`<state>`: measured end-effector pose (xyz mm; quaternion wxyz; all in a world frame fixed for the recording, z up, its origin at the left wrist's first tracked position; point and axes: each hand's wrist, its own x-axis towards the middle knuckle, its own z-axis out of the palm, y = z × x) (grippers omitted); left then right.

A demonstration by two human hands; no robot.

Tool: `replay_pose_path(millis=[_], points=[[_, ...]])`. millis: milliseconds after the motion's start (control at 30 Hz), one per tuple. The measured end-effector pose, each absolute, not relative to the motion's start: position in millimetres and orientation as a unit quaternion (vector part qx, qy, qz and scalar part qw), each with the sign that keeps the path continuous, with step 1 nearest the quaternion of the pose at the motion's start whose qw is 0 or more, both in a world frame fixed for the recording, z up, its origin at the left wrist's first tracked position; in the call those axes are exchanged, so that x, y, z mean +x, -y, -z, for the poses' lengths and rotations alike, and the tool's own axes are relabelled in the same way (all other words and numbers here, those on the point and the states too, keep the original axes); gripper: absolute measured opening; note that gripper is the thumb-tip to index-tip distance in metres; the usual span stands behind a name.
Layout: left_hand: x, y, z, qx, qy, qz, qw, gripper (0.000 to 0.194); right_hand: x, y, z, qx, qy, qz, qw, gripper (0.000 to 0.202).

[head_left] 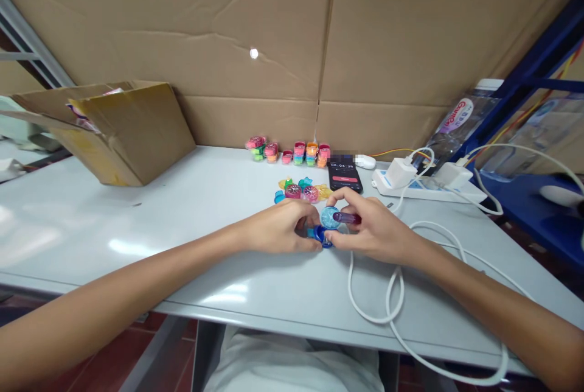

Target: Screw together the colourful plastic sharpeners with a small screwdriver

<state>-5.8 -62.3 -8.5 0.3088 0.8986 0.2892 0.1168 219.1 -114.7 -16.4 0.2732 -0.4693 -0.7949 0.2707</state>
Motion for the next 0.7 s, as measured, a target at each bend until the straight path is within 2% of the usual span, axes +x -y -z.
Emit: replay_pose_path(millis=[100,233,267,367,567,700], points=[[-7,61,8,0.904,-0.277,-0.139,0.293,0.025,221,116,14,-0.466,0.818,-0.22,0.256,0.035],[-6,61,7,0.901,-0.205,-0.239,0.298,0.05,226,114,15,-0.453,0.841,-0.158,0.249,0.035],[-6,62,7,0.901,-0.19,-0.259,0.29,0.046,226,114,15,-0.448,0.844,-0.158,0.249,0.035],[-6,61,9,0.913,-0.174,-0.28,0.238,0.014,225,114,16,-0.444,0.848,-0.164,0.239,0.036],[-14,39,9,0.89,-0.286,-0.311,0.171,0.017,222,117,14,-0.475,0.833,-0.157,0.236,0.046],[-20,21,6,0.834,-0.407,-0.319,0.193,0.031,223,118,14,-0.471,0.836,-0.128,0.252,0.038]])
